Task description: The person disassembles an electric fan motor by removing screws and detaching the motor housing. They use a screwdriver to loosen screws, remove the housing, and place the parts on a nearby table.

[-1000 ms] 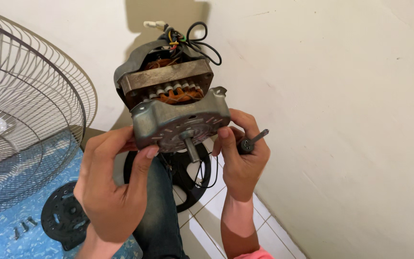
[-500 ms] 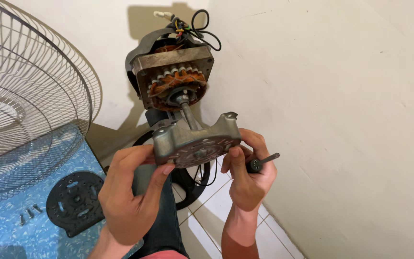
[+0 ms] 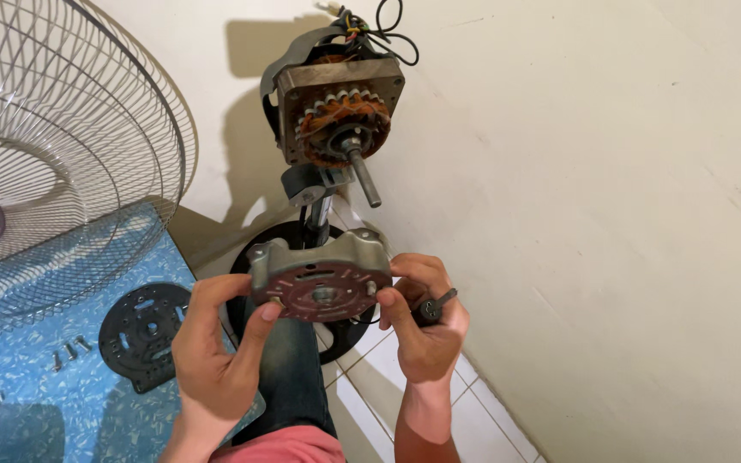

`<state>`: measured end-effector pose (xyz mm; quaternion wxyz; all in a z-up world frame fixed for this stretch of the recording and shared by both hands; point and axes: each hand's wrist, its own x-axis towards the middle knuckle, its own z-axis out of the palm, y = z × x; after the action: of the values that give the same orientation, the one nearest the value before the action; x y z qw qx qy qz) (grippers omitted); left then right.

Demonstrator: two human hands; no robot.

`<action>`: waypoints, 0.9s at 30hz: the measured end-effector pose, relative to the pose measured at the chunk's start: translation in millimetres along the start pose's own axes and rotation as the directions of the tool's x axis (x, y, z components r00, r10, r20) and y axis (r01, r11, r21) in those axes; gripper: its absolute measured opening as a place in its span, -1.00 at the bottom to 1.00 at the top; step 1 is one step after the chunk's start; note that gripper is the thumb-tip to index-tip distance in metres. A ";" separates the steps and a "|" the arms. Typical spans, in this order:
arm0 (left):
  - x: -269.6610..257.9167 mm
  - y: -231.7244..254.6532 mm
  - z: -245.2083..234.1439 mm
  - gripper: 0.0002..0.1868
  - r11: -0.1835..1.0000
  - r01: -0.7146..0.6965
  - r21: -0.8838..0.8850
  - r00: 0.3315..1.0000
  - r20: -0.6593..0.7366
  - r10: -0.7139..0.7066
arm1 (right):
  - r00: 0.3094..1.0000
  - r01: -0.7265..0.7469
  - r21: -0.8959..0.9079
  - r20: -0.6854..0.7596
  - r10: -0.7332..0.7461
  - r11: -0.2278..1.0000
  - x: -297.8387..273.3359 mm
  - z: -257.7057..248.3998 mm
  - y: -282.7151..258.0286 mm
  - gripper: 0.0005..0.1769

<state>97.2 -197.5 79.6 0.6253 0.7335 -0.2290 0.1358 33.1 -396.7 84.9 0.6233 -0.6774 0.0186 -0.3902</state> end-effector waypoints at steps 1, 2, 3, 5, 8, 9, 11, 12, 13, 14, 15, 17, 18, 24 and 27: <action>-3.6 -3.1 -3.1 -0.68 0.997 0.022 -0.074 1.000 0.008 -0.022 | 1.000 -0.014 0.011 0.017 0.014 1.000 -2.5 1.7 -1.3 -0.79; -7.1 -5.9 -6.2 -0.68 0.988 0.045 -0.148 0.999 0.017 -0.043 | 0.999 -0.028 0.021 0.034 0.028 0.999 -4.9 3.9 -2.8 -0.79; -10.4 -8.2 -9.3 -0.69 0.973 0.067 -0.220 0.998 0.027 -0.063 | 0.998 -0.042 0.032 0.053 0.041 0.999 -7.1 6.2 -4.4 -0.80; -17.3 -11.8 -14.8 -0.70 0.929 0.106 -0.355 0.994 0.047 -0.096 | 0.995 -0.075 0.024 0.063 0.074 0.997 -10.2 11.7 -7.3 -0.80; -26.0 -17.6 -24.5 -0.73 0.900 0.140 -0.413 0.990 0.052 -0.130 | 0.988 -0.128 0.022 0.088 0.125 0.992 -15.1 20.2 -10.3 -0.80; -28.6 -19.4 -28.3 -0.74 0.900 0.148 -0.410 0.989 0.050 -0.140 | 0.985 -0.147 0.021 0.098 0.144 0.989 -16.9 23.0 -10.8 -0.80; -33.1 -23.0 -36.8 -0.73 0.920 0.180 -0.349 0.983 0.022 -0.184 | 0.980 -0.174 0.048 0.106 0.169 0.984 -20.9 29.8 -9.2 -0.78; -36.0 -24.1 -40.5 -0.73 0.927 0.198 -0.318 0.979 0.008 -0.206 | 0.977 -0.189 0.061 0.110 0.182 0.980 -23.5 32.7 -7.9 -0.77; -38.3 -25.1 -44.3 -0.72 0.928 0.208 -0.309 0.976 0.003 -0.218 | 0.975 -0.196 0.058 0.121 0.189 0.979 -26.0 35.3 -6.5 -0.78; -40.4 -26.1 -48.7 -0.72 0.928 0.219 -0.300 0.973 -0.003 -0.231 | 0.972 -0.204 0.055 0.132 0.195 0.978 -28.6 37.5 -4.9 -0.78; -42.1 -26.9 -52.2 -0.71 0.929 0.230 -0.291 0.970 -0.008 -0.243 | 0.969 -0.210 0.051 0.143 0.201 0.976 -30.8 39.4 -3.3 -0.78; -44.3 -29.6 -57.4 -0.70 0.927 0.201 -0.315 0.973 -0.047 -0.227 | 0.951 -0.273 0.083 0.173 0.256 0.958 -34.4 43.0 0.3 -0.72; -45.9 -30.8 -60.4 -0.69 0.926 0.187 -0.327 0.973 -0.067 -0.220 | 0.940 -0.305 0.098 0.189 0.284 0.947 -36.3 45.1 1.8 -0.69; -50.9 -38.7 -79.3 -0.66 0.875 0.240 -0.421 0.943 -0.113 -0.313 | 0.857 -0.458 0.139 0.331 0.394 0.878 -42.3 61.2 5.1 -0.58; -56.0 -40.4 -87.0 -0.65 0.897 0.239 -0.372 0.938 -0.151 -0.313 | 0.816 -0.523 0.156 0.373 0.440 0.838 -44.3 70.8 8.4 -0.55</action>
<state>77.1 -98.4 33.6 0.7784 0.6182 -0.0763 0.0782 45.2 -317.0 61.0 0.7770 -0.6201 0.0390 -0.1012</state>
